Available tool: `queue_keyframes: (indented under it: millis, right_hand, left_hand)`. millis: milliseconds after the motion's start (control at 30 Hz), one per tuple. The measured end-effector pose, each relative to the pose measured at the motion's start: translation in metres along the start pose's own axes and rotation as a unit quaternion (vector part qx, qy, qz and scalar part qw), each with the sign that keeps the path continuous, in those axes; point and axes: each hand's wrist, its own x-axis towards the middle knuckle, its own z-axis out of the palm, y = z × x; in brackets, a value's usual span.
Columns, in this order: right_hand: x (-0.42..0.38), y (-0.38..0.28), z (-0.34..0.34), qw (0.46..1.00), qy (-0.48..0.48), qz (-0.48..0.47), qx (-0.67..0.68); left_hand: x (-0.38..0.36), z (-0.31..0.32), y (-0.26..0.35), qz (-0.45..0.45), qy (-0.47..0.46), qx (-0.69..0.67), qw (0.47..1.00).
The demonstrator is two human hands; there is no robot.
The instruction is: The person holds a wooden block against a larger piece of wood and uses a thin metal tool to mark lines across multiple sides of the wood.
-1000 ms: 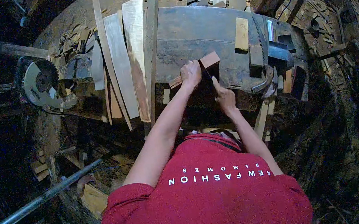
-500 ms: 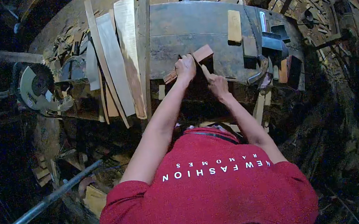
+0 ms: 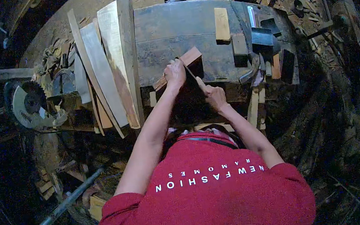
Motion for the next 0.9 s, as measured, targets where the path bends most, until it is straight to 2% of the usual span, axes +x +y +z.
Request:
queue_keyframes:
  millis: [67,133,167,200,233,333,400,500,567,667,733,800,900]
  right_hand:
    - [0.015,0.0,0.009,0.999,0.016,0.005,0.03]
    - [0.037,-0.002,0.012,0.998,0.021,0.016,0.055]
    - [0.046,-0.004,0.013,0.996,0.024,0.027,0.081]
    - [0.05,-0.006,0.014,0.993,-0.016,0.061,0.096]
    - [0.047,-0.007,0.014,0.993,-0.015,0.062,0.098]
    - [0.022,-0.007,0.003,0.992,0.005,0.05,0.114]
    - [-0.003,-0.006,-0.004,0.993,-0.04,0.075,0.083]
    - [-0.015,-0.001,-0.004,0.997,-0.026,0.042,0.059]
    - [0.002,-0.001,0.004,0.995,-0.042,0.051,0.069]
    - [0.044,-0.003,0.012,0.991,0.003,0.044,0.123]
    - [0.051,-0.001,0.026,0.993,0.014,0.047,0.108]
    - [0.048,0.0,0.023,0.994,0.025,0.055,0.093]
    - [0.0,-0.004,-0.011,0.994,-0.038,0.049,0.089]
  left_hand:
    - [0.0,0.003,-0.002,-0.012,0.004,0.001,1.0]
    - [0.002,0.02,-0.01,-0.033,0.011,-0.143,0.989]
    - [0.004,0.022,-0.011,-0.033,0.013,-0.14,0.989]
    - [0.003,0.018,-0.01,-0.011,0.017,-0.078,0.997]
    - [0.002,0.014,-0.009,0.012,0.02,-0.015,1.0]
    - [0.004,0.008,-0.009,0.016,-0.021,-0.005,1.0]
    - [0.006,0.007,-0.009,0.02,-0.003,0.004,1.0]
    - [0.001,-0.001,-0.005,0.014,-0.006,0.007,1.0]
    - [0.003,-0.006,-0.003,0.004,-0.019,0.002,1.0]
    - [0.001,0.007,-0.011,0.005,-0.014,-0.028,0.999]
    - [0.002,0.007,-0.013,0.005,0.012,-0.112,0.994]
    - [0.008,-0.002,-0.01,0.012,0.012,-0.071,0.997]
    - [0.006,0.002,-0.008,0.011,-0.02,-0.017,1.0]
